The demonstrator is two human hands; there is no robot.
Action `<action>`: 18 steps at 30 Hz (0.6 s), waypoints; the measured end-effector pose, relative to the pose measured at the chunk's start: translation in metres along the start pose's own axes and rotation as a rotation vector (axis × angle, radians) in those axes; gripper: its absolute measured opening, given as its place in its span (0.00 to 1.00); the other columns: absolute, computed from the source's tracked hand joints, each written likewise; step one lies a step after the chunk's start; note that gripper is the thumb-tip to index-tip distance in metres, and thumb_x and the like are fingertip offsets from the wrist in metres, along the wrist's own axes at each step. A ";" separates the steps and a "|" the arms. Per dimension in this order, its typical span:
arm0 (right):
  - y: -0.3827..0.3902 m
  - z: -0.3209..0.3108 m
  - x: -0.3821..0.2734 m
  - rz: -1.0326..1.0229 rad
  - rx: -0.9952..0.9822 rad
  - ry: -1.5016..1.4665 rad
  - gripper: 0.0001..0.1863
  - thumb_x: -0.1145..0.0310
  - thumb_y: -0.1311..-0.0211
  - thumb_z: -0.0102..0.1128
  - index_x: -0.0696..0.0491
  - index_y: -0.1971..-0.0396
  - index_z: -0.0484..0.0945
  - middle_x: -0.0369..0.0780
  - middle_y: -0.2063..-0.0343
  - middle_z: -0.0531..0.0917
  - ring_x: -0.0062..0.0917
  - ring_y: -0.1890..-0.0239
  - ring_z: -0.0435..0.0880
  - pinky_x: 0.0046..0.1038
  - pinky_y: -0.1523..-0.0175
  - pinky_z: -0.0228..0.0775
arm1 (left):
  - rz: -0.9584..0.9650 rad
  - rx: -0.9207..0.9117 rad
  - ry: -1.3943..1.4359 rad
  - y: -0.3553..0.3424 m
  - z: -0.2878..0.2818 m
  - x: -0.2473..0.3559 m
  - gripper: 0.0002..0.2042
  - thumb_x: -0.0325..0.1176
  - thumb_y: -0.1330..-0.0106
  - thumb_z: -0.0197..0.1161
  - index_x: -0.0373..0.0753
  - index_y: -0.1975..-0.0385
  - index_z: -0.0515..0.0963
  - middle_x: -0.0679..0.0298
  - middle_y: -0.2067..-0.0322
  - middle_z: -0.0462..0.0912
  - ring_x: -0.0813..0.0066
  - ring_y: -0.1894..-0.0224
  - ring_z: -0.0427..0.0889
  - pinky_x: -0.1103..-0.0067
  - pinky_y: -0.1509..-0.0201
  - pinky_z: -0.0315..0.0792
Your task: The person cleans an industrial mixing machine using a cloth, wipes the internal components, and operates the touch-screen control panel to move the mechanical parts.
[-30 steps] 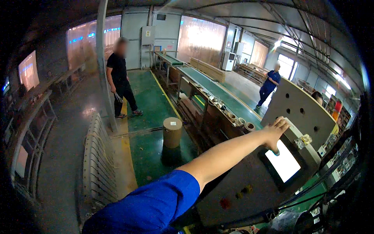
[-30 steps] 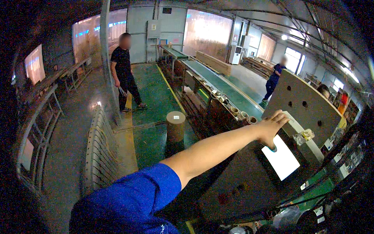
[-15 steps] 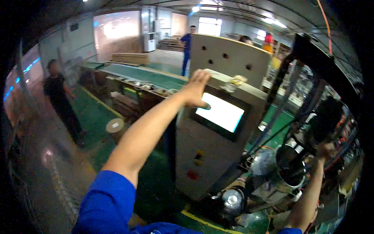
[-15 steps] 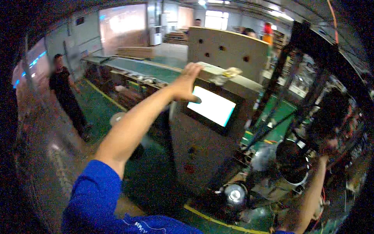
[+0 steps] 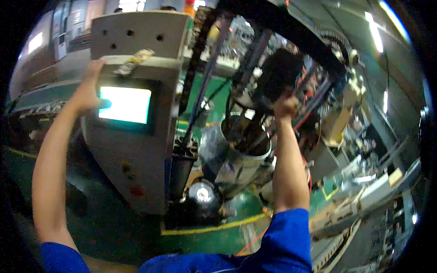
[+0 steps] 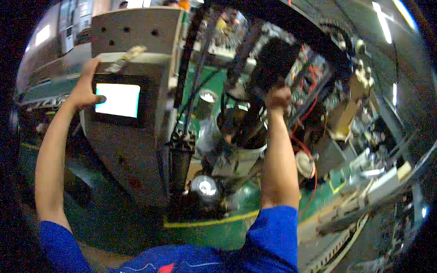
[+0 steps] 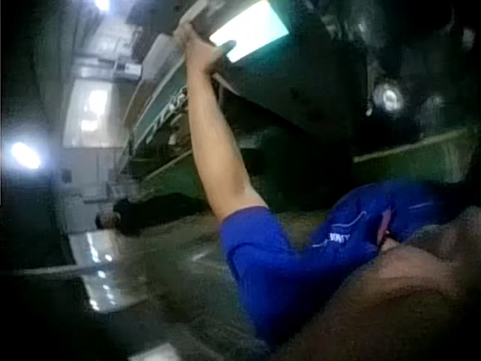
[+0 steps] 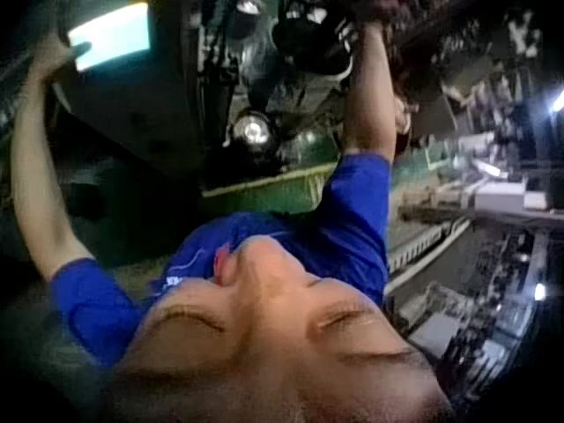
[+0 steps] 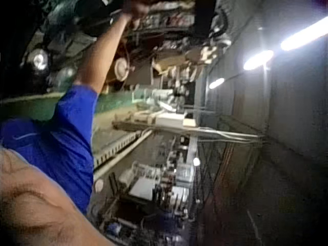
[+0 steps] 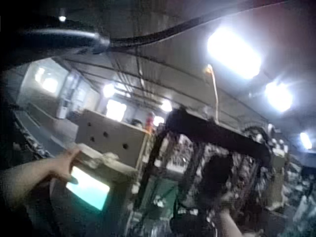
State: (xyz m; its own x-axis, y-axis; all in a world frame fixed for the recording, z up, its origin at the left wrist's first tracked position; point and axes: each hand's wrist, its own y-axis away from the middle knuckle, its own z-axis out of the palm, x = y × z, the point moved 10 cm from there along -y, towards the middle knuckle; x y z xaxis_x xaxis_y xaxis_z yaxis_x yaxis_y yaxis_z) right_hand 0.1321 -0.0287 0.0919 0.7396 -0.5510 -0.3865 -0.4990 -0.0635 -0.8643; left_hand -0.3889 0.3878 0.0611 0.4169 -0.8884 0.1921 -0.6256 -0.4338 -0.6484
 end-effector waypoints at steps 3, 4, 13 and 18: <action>0.009 -0.010 -0.023 0.089 -0.043 -0.033 0.36 0.37 0.27 0.40 0.56 0.62 0.85 0.56 0.62 0.86 0.55 0.56 0.84 0.49 0.51 0.74 | -0.008 -0.068 -0.024 0.006 -0.004 -0.021 0.65 0.68 0.63 0.76 0.47 0.24 0.49 0.51 0.25 0.52 0.49 0.23 0.49 0.61 0.21 0.48; 0.013 -0.017 -0.029 0.118 -0.061 -0.025 0.34 0.40 0.28 0.42 0.56 0.61 0.85 0.56 0.61 0.85 0.55 0.54 0.84 0.49 0.49 0.74 | -0.041 -0.086 -0.024 0.006 -0.010 -0.021 0.66 0.72 0.63 0.74 0.48 0.23 0.49 0.51 0.25 0.51 0.48 0.22 0.49 0.61 0.21 0.48; 0.000 -0.025 -0.026 0.169 -0.043 0.039 0.29 0.46 0.26 0.42 0.56 0.62 0.84 0.57 0.61 0.85 0.54 0.55 0.84 0.49 0.49 0.77 | 0.048 -0.018 -0.093 -0.005 -0.010 -0.010 0.63 0.60 0.63 0.76 0.50 0.23 0.49 0.51 0.24 0.51 0.49 0.22 0.48 0.58 0.21 0.46; 0.004 -0.028 -0.026 0.129 -0.039 0.010 0.32 0.43 0.24 0.38 0.57 0.64 0.83 0.57 0.61 0.85 0.56 0.55 0.83 0.49 0.48 0.76 | 0.004 -0.024 -0.087 0.002 -0.008 -0.001 0.58 0.43 0.60 0.76 0.52 0.23 0.50 0.51 0.24 0.51 0.50 0.22 0.48 0.59 0.20 0.47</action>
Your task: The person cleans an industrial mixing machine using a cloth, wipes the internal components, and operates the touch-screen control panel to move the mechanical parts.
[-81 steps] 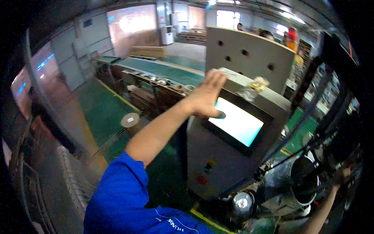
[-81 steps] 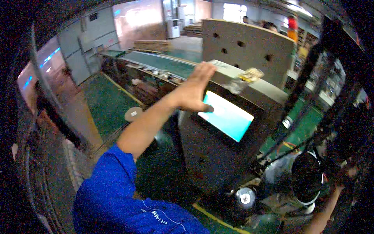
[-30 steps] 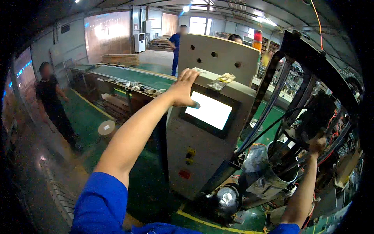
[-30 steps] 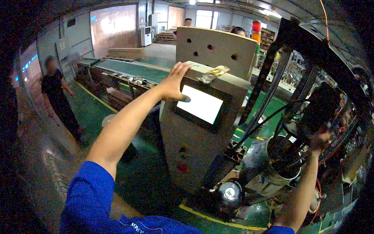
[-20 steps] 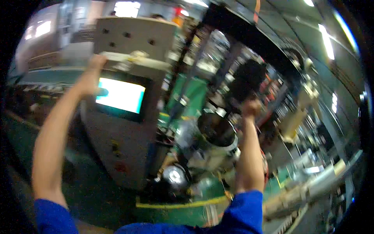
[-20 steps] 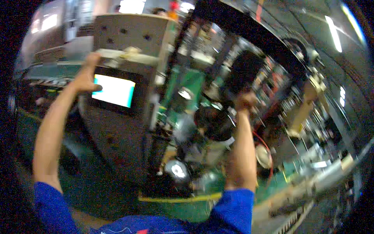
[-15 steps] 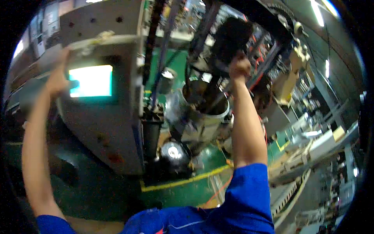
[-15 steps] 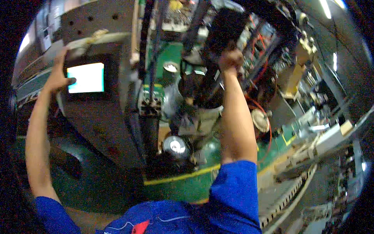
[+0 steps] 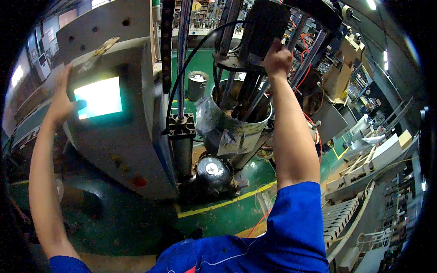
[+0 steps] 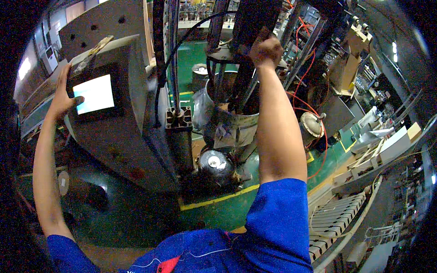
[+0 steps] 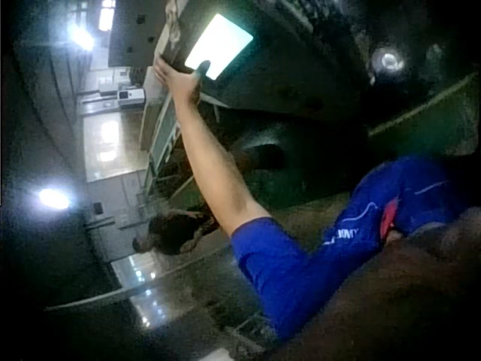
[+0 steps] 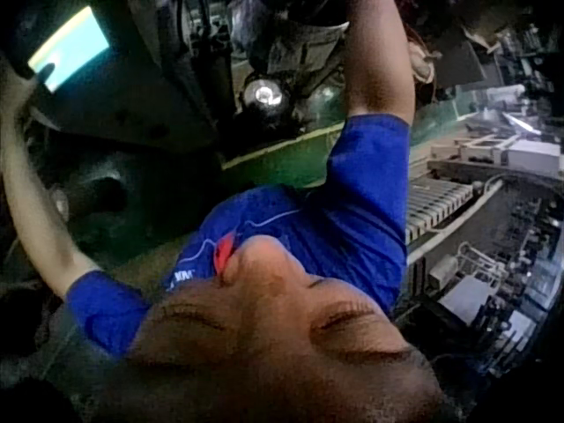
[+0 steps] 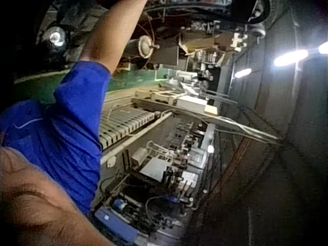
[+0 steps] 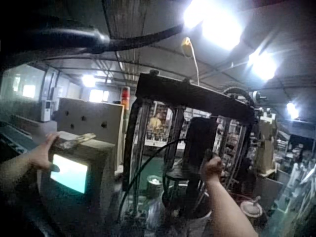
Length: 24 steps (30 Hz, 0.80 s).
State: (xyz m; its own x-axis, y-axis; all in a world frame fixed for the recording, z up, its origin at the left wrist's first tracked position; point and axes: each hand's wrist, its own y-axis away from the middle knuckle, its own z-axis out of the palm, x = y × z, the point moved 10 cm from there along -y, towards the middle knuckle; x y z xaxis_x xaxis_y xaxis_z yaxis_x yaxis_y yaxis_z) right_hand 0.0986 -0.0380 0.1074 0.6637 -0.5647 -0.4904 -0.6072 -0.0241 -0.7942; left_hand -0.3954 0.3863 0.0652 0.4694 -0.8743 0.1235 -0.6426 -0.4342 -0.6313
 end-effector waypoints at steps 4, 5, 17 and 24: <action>0.007 0.019 -0.004 0.045 0.001 -0.065 0.34 0.42 0.26 0.40 0.59 0.65 0.84 0.59 0.64 0.84 0.57 0.56 0.83 0.50 0.50 0.75 | -0.014 -0.031 -0.045 0.010 -0.007 -0.015 0.59 0.47 0.60 0.75 0.50 0.23 0.49 0.51 0.24 0.49 0.50 0.22 0.46 0.59 0.20 0.45; 0.009 0.028 -0.011 0.046 0.010 -0.094 0.35 0.41 0.27 0.42 0.60 0.66 0.84 0.60 0.65 0.84 0.58 0.57 0.83 0.50 0.51 0.75 | 0.000 -0.037 -0.092 0.013 -0.007 -0.035 0.60 0.48 0.61 0.75 0.48 0.23 0.48 0.50 0.23 0.49 0.50 0.21 0.46 0.59 0.20 0.45; -0.039 0.046 0.063 -0.065 0.018 0.077 0.40 0.29 0.30 0.37 0.50 0.49 0.82 0.56 0.64 0.85 0.57 0.56 0.83 0.51 0.54 0.73 | -0.011 -0.070 -0.090 0.001 -0.009 0.012 0.66 0.69 0.63 0.75 0.44 0.24 0.46 0.53 0.24 0.46 0.48 0.21 0.38 0.58 0.19 0.42; -0.031 0.052 0.061 -0.062 -0.004 0.024 0.42 0.29 0.30 0.36 0.54 0.57 0.85 0.58 0.63 0.85 0.58 0.54 0.82 0.51 0.51 0.72 | -0.019 -0.076 -0.097 0.005 -0.010 0.008 0.66 0.67 0.62 0.76 0.44 0.24 0.46 0.53 0.24 0.46 0.48 0.21 0.38 0.59 0.19 0.42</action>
State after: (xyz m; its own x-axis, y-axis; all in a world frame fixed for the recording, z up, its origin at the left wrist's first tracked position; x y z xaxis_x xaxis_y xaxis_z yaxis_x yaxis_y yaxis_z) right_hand 0.1812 -0.0287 0.0832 0.6893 -0.5817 -0.4318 -0.5675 -0.0629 -0.8210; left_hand -0.4009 0.3747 0.0713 0.5361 -0.8422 0.0577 -0.6752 -0.4688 -0.5695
